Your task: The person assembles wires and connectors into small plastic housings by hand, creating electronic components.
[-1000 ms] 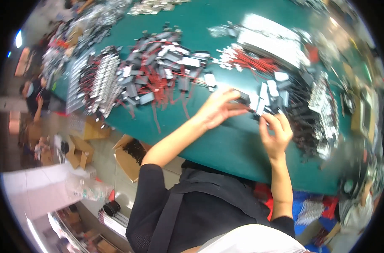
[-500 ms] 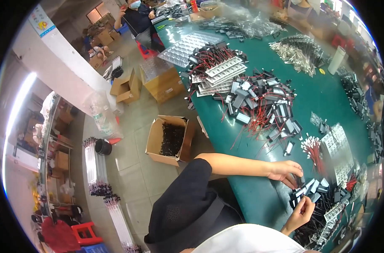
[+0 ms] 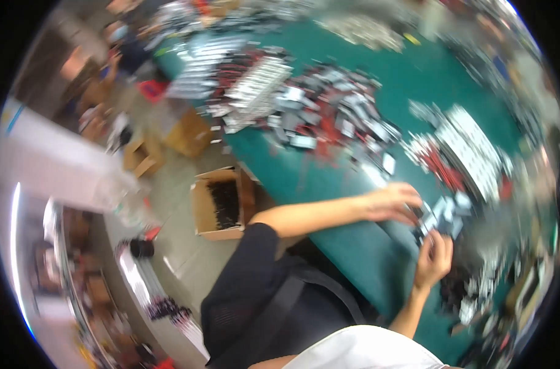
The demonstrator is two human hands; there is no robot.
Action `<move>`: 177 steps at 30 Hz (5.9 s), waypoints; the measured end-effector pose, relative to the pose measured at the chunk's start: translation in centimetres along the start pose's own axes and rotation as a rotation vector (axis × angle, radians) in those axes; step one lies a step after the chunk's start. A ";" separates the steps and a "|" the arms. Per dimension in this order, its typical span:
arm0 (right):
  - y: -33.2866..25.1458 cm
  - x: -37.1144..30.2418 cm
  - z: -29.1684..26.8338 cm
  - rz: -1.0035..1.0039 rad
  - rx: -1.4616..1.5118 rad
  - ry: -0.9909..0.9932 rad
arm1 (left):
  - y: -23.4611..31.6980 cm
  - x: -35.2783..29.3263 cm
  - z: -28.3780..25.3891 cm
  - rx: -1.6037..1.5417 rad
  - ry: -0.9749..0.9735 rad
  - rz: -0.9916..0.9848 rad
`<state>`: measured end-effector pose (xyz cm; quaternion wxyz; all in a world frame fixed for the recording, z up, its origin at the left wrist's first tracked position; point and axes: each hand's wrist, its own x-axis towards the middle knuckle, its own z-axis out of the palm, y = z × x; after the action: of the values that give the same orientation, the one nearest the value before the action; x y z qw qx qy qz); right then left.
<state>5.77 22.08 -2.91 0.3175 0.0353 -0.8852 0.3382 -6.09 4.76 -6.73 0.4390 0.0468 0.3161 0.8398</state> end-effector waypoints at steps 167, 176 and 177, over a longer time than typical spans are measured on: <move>0.2 1.3 0.4 0.224 0.304 -0.317 | 3.0 -2.4 -0.8 0.532 0.063 0.094; -0.3 1.0 0.7 0.296 0.381 -0.271 | 2.1 -2.9 0.1 0.895 0.041 0.163; -0.2 0.9 0.9 0.249 0.390 -0.235 | 2.1 -2.9 0.1 0.896 0.041 0.163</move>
<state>4.61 21.53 -2.77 0.1556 0.0256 -0.8316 0.5324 -5.78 1.76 -4.88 0.3019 0.2402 0.6519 0.6528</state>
